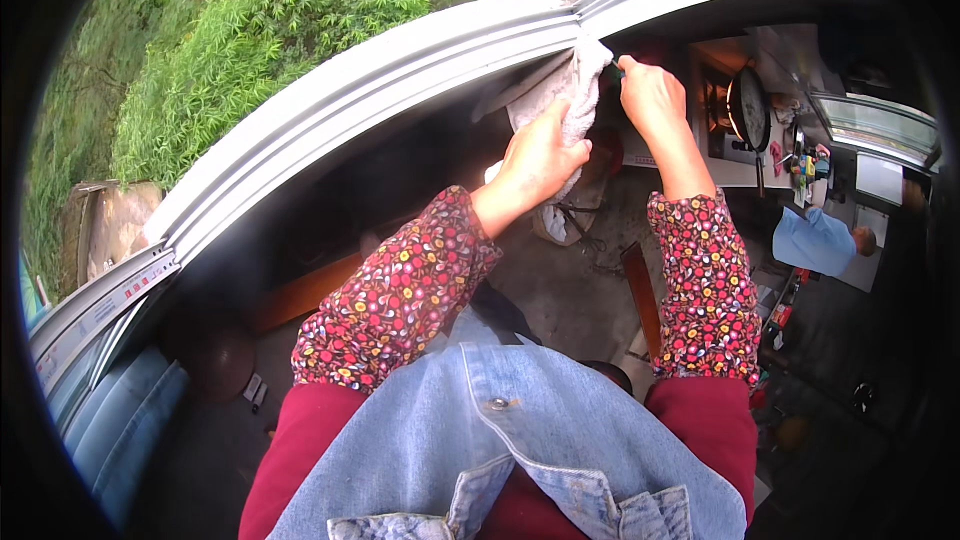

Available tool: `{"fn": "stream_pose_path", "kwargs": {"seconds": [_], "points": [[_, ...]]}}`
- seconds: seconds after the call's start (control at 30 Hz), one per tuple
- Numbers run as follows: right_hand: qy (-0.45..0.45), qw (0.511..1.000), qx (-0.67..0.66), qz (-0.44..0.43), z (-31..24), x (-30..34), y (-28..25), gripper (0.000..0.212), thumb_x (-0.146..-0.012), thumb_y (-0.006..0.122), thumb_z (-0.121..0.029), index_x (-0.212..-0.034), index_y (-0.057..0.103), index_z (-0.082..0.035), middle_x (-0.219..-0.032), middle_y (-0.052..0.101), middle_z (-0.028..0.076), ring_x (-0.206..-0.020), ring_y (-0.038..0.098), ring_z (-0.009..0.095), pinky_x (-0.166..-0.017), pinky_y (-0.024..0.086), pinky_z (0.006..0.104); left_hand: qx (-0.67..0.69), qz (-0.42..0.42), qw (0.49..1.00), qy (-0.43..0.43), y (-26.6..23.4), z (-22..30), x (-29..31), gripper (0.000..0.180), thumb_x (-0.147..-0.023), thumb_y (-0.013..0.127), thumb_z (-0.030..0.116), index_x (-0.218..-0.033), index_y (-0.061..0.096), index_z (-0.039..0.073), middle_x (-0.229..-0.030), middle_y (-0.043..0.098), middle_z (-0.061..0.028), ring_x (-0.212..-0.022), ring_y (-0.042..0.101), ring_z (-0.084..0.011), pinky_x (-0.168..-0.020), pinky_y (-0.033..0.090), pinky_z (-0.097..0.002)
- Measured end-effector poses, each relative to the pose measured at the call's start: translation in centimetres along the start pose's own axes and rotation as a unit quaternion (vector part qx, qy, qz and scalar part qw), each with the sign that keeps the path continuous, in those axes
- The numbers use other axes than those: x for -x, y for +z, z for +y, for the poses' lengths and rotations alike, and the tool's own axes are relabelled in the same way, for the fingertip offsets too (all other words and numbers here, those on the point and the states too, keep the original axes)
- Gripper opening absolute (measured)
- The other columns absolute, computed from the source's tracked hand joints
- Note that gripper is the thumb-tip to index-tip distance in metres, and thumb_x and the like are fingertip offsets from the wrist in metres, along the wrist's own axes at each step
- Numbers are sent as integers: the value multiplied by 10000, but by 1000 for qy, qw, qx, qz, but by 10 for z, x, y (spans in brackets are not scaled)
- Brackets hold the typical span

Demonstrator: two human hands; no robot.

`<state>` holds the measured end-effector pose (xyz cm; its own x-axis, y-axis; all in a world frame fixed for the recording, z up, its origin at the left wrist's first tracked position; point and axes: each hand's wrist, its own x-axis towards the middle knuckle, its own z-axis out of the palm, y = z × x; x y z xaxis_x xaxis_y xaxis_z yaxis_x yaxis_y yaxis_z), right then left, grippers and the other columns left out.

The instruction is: The person cleans the upper window frame using a cloth and a screwdriver. They repeatedly wipe the frame and use the screwdriver to scrape or pry along the edge, alternating between wiping and scraping motions.

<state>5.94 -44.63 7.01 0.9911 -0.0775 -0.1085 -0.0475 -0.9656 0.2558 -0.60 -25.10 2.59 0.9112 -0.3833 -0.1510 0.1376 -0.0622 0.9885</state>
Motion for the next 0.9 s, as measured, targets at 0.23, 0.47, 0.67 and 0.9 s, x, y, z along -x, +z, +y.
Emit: {"fn": "stream_pose_path", "kwargs": {"seconds": [0.23, 0.47, 0.67, 0.9], "points": [[-146, 974, 171, -1, -32, -20, 2, 137, -872, 566, -118, -853, 696, -77, -733, 705, 140, -729, 728, 270, -625, 588, 384, -8, 21, 1000, 12, -3, -22, 0, 584, -826, 697, 194, -1335, 486, 2, -1047, 665, -276, -1013, 652, -414, -864, 508, -445], [-243, 952, 187, 17, -73, -3, -18, 131, -822, 611, -108, -778, 733, -91, -743, 722, 105, -699, 730, 232, -585, 581, 357, -23, 29, 999, -15, -54, -37, 51, 526, -866, 666, 211, -1335, 487, 55, -1037, 669, -246, -988, 671, -387, -821, 520, -436], [-325, 935, 123, 61, -95, 13, -38, 123, -836, 592, -119, -862, 700, -65, -704, 687, 119, -667, 704, 274, -599, 566, 388, -45, 31, 999, -5, -94, -43, 110, 522, -887, 648, 176, -1361, 470, 48, -1141, 645, -243, -1085, 642, -363, -901, 499, -404], [-322, 946, 37, -5, -102, 18, -43, 237, -886, 602, -181, -1108, 674, -139, -814, 669, 141, -779, 682, 325, -707, 553, 438, -27, 53, 998, -25, -128, -44, 159, 506, -877, 649, 151, -1344, 488, 43, -1166, 641, -237, -1094, 637, -382, -911, 500, -408]]}}
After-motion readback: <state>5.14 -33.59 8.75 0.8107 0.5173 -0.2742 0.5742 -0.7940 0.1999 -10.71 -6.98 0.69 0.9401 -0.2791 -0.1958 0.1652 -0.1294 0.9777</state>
